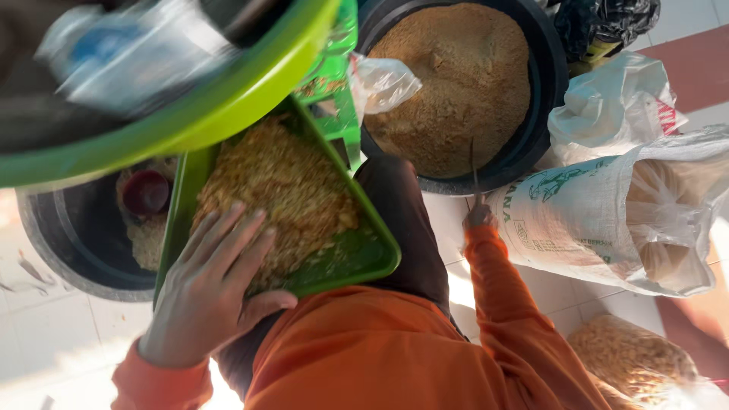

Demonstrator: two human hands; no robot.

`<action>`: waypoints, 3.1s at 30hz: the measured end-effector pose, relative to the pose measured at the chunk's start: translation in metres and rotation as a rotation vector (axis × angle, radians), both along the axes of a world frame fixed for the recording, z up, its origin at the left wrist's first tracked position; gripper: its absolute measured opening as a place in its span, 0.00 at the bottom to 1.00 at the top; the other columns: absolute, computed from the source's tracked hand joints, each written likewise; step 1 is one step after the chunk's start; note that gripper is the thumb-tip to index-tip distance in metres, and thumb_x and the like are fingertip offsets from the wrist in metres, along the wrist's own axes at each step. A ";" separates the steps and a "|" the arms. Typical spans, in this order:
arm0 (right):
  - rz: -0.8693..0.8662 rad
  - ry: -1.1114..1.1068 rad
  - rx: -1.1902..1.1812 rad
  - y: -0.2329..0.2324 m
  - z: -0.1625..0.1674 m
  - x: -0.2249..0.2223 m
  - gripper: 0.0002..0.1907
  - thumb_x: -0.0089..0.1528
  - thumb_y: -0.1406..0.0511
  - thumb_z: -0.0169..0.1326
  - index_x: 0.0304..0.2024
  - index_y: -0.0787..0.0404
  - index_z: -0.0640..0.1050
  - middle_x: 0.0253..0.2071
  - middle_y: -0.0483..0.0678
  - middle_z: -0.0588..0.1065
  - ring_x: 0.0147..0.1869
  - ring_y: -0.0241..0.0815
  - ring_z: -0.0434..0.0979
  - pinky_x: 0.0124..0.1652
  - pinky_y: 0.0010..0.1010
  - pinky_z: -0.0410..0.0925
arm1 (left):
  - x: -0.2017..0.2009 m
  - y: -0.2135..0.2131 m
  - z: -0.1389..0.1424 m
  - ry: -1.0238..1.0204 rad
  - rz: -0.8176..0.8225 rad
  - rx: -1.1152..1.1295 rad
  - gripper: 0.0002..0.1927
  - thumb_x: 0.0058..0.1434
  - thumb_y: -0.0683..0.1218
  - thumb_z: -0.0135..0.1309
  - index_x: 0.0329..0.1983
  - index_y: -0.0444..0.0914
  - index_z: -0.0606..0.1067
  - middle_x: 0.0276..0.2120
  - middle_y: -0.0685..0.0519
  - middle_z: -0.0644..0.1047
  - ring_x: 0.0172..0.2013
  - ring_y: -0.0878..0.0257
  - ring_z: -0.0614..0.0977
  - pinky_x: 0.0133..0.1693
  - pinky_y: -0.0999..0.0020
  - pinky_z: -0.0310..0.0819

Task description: The person sits at a green grain mill and uses a scoop to move cracked grain from the collection tray into the machine's hopper. They then stir and level the milled flour in a large black basin with the scoop and scoop the finished flour toward a bag.

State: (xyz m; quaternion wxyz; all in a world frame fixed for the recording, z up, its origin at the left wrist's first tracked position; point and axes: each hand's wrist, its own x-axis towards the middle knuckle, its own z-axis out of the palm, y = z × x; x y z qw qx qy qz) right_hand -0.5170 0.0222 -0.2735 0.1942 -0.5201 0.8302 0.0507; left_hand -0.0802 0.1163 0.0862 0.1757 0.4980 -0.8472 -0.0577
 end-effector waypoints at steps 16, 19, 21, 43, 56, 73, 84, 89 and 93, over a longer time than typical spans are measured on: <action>0.260 -1.012 -0.806 0.092 0.360 -0.020 0.13 0.73 0.80 0.49 0.57 0.68 0.76 0.45 0.56 0.79 0.26 0.30 0.67 0.26 0.20 0.60 | 0.017 -0.049 -0.028 -0.287 -0.399 0.156 0.24 0.69 0.59 0.40 0.51 0.38 0.77 0.60 0.43 0.72 0.61 0.48 0.71 0.58 0.39 0.60; 0.336 -0.981 -0.676 0.103 0.410 -0.004 0.16 0.66 0.80 0.47 0.55 0.66 0.76 0.45 0.58 0.78 0.21 0.30 0.67 0.23 0.20 0.61 | 0.028 -0.066 -0.033 -0.617 -0.282 0.259 0.19 0.68 0.55 0.43 0.49 0.39 0.77 0.57 0.46 0.73 0.61 0.52 0.71 0.61 0.46 0.61; 0.381 -1.011 -0.570 0.108 0.429 0.004 0.16 0.64 0.81 0.46 0.52 0.66 0.76 0.54 0.60 0.77 0.21 0.30 0.69 0.23 0.21 0.63 | 0.043 -0.069 -0.036 -0.612 -0.209 0.221 0.13 0.61 0.48 0.50 0.45 0.40 0.79 0.55 0.50 0.76 0.61 0.56 0.73 0.63 0.51 0.63; 1.130 -0.550 -1.008 0.084 0.357 0.203 0.17 0.64 0.72 0.59 0.48 0.64 0.64 0.51 0.63 0.78 0.42 0.51 0.80 0.39 0.37 0.73 | 0.065 -0.072 -0.050 -0.450 -0.064 -0.227 0.02 0.53 0.42 0.57 0.26 0.43 0.77 0.29 0.56 0.78 0.37 0.62 0.81 0.47 0.65 0.71; 1.453 -0.764 -0.885 0.071 0.438 0.143 0.13 0.60 0.74 0.59 0.43 0.60 0.70 0.52 0.60 0.75 0.47 0.49 0.79 0.42 0.33 0.76 | 0.069 -0.077 -0.028 -0.466 -0.127 -0.024 0.08 0.64 0.42 0.52 0.44 0.42 0.79 0.46 0.53 0.82 0.46 0.60 0.84 0.68 0.37 0.51; 1.288 -0.762 -0.942 0.086 0.375 0.215 0.17 0.65 0.70 0.63 0.51 0.56 0.69 0.53 0.52 0.80 0.45 0.39 0.81 0.41 0.28 0.74 | 0.081 -0.007 -0.020 -0.090 0.010 -0.139 0.15 0.66 0.54 0.54 0.45 0.38 0.78 0.44 0.50 0.80 0.51 0.57 0.81 0.65 0.31 0.52; 0.984 -0.937 -0.950 0.099 0.344 0.227 0.17 0.69 0.68 0.57 0.53 0.62 0.62 0.55 0.64 0.75 0.48 0.49 0.83 0.45 0.30 0.77 | 0.078 -0.039 -0.026 -0.582 0.017 -0.290 0.06 0.61 0.46 0.52 0.34 0.45 0.80 0.33 0.59 0.77 0.46 0.62 0.78 0.62 0.39 0.57; 0.876 -1.058 -1.051 0.107 0.346 0.213 0.16 0.72 0.66 0.51 0.54 0.59 0.58 0.58 0.62 0.75 0.49 0.46 0.82 0.45 0.29 0.77 | 0.074 -0.039 -0.031 -0.641 -0.002 -0.208 0.06 0.59 0.47 0.53 0.30 0.45 0.80 0.27 0.59 0.77 0.44 0.61 0.77 0.60 0.36 0.55; 0.982 -0.857 -0.960 0.103 0.325 0.215 0.17 0.70 0.70 0.53 0.53 0.64 0.59 0.57 0.68 0.73 0.49 0.51 0.82 0.46 0.35 0.76 | 0.075 -0.033 -0.028 -0.606 0.020 -0.255 0.06 0.57 0.46 0.54 0.26 0.46 0.79 0.26 0.58 0.77 0.49 0.60 0.77 0.61 0.36 0.56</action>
